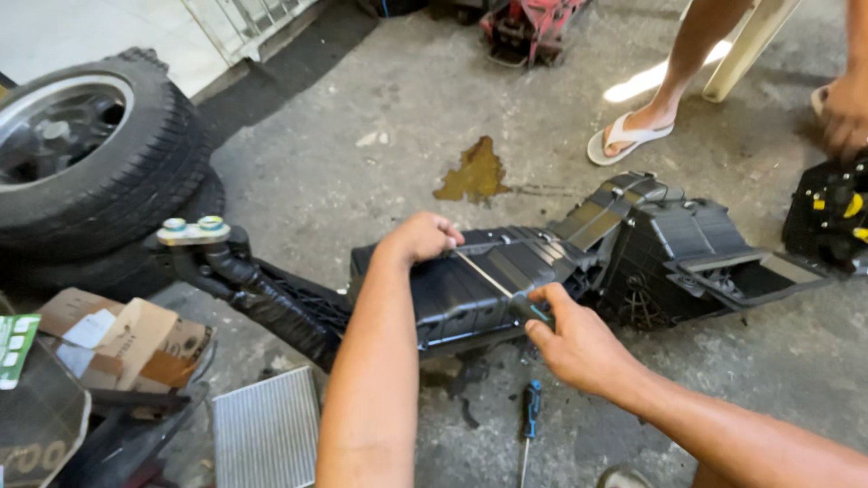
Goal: The person disassembles a car air conditioning unit on the floor. They use a screwdriver to remove screws, separate the housing, and extract the evaporator core, placing components aside.
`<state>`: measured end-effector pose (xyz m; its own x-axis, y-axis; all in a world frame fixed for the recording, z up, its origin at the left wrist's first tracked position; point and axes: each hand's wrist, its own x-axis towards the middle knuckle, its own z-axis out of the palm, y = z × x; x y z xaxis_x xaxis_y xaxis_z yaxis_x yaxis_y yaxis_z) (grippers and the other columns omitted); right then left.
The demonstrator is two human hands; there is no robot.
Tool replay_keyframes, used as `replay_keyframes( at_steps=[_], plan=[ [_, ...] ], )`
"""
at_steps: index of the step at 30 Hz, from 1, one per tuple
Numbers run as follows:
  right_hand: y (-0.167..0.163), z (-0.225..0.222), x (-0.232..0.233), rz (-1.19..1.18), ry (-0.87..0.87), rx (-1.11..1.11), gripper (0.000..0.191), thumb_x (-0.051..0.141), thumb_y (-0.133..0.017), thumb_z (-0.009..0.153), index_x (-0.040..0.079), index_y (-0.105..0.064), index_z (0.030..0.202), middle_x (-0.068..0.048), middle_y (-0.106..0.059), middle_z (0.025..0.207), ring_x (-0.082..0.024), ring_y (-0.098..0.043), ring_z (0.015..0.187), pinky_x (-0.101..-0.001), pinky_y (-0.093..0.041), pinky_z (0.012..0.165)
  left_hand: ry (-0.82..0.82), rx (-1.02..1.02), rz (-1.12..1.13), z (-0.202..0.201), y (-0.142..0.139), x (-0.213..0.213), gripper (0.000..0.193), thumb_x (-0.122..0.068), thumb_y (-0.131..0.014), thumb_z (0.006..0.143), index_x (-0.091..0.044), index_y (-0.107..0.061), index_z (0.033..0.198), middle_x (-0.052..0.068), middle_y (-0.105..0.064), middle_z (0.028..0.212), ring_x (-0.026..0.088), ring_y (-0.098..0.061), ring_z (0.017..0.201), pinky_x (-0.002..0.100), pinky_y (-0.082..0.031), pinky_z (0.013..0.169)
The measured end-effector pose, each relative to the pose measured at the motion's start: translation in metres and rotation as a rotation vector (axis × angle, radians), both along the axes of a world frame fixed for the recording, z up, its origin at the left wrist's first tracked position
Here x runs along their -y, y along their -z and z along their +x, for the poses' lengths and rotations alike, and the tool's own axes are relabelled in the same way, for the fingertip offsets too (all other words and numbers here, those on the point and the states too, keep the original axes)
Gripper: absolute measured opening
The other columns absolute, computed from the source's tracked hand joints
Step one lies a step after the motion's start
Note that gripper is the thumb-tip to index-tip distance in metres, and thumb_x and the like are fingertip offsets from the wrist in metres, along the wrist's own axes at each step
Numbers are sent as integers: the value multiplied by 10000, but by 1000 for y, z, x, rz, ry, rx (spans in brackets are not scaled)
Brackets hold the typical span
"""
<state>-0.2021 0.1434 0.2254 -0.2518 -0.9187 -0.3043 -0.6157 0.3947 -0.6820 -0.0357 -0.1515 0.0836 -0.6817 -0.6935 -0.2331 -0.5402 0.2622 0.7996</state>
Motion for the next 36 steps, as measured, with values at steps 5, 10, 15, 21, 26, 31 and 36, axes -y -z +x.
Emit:
replay_keyframes(
  at_steps=[5,10,15,21,26,31,36],
  plan=[
    [-4,-1,-1,-280,-143,-277,364,229,-650,850,129,-602,1197,-222,-735,955,-430,-706,907,-516,-546,767,50,-29,-37,-1,-4,-6,197,-111,-727,836,-105,-803,1018,65,-802,959,175,-728,885,343,-573,822],
    [-5,7,3,-105,-294,-688,468,191,-617,869,153,-551,1331,-185,-660,1080,-374,-712,910,-487,-572,778,103,-50,-219,-10,-28,-8,217,-85,-763,768,-115,-830,972,86,-803,956,182,-711,929,357,-530,867],
    [33,-10,15,-585,-198,-284,338,196,-725,814,85,-631,1119,-183,-726,890,-326,-707,797,-458,-563,660,158,-95,-192,-12,-23,-8,207,-74,-665,836,-96,-798,994,95,-810,982,207,-749,906,364,-593,836],
    [44,-17,29,28,259,526,323,250,-627,942,103,-599,1228,-119,-649,732,-183,-485,502,-338,-348,440,175,27,-279,-9,-32,-1,236,-106,-722,825,-138,-821,1038,89,-800,993,196,-738,903,346,-572,851],
    [16,1,16,-76,173,307,346,245,-631,926,95,-613,1237,-134,-678,787,-231,-562,603,-361,-395,490,111,62,-110,-6,-37,-8,241,-113,-731,856,-146,-794,1087,78,-796,1013,215,-750,925,356,-585,846],
    [1,23,9,-292,-282,-530,317,203,-629,885,102,-606,1184,-208,-689,989,-412,-702,760,-517,-559,652,122,25,-186,-4,-29,-3,252,-91,-738,833,-133,-807,1072,78,-803,1020,203,-745,943,347,-571,867],
    [0,24,-2,-97,-463,-697,425,188,-564,909,91,-534,1322,-202,-653,1028,-387,-710,818,-498,-587,701,106,41,-162,-1,-19,-3,224,-111,-715,869,-135,-804,1073,79,-802,1032,204,-745,942,353,-575,868]
  ],
)
